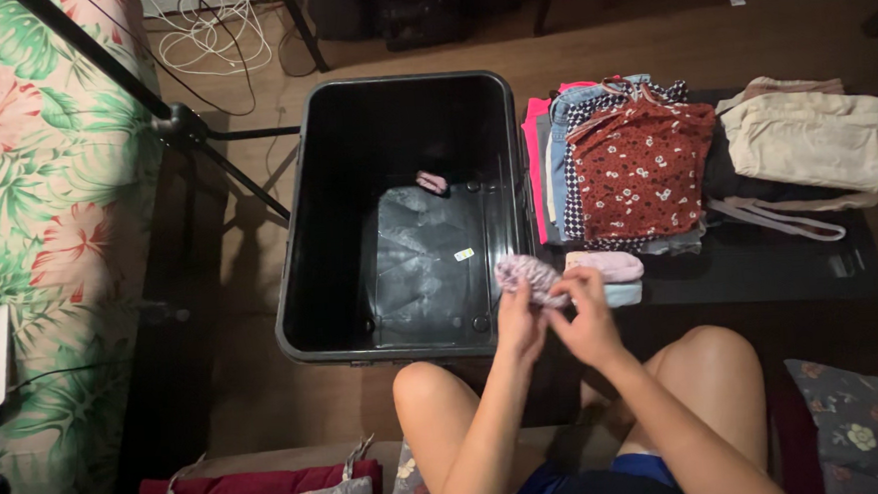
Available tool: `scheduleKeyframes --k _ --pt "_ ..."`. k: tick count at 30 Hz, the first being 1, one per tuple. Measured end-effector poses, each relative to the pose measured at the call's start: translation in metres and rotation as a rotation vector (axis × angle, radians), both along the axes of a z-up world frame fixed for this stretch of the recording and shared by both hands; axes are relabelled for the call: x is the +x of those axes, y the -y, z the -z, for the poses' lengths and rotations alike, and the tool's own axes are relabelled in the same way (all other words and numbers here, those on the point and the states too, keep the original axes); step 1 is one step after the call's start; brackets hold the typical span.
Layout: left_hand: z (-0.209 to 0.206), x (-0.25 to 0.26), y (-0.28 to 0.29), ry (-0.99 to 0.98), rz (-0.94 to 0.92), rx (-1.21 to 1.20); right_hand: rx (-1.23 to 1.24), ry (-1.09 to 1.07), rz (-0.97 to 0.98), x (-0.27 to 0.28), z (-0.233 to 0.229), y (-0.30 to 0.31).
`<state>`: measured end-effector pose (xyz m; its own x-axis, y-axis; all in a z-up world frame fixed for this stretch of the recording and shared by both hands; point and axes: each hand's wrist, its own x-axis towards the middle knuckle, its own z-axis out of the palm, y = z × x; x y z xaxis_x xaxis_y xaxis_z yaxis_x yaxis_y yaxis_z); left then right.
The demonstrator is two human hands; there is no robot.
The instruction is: The person sorts and packs clothes into a black storage bin, handling items such as underwear, shorts, and t-shirts by hand and placing them inside.
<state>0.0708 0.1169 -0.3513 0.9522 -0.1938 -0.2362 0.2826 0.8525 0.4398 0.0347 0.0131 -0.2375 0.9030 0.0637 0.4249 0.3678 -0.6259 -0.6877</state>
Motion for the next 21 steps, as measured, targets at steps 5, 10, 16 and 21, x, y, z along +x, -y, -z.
scheduleKeyframes --k 5,10,16,21 --pt "0.049 0.020 -0.023 -0.190 -0.159 0.002 -0.048 -0.061 -0.033 -0.006 0.005 0.015" --pt "0.072 0.092 -0.044 -0.493 -0.056 -0.006 -0.038 -0.146 0.172 -0.008 0.027 0.073" --pt "0.069 0.208 -0.081 -0.469 -0.419 0.698 -0.041 -0.018 0.216 0.001 0.028 0.111" --pt "0.090 0.145 -0.074 -0.222 0.100 1.479 -0.299 0.093 0.193 0.012 0.030 0.117"
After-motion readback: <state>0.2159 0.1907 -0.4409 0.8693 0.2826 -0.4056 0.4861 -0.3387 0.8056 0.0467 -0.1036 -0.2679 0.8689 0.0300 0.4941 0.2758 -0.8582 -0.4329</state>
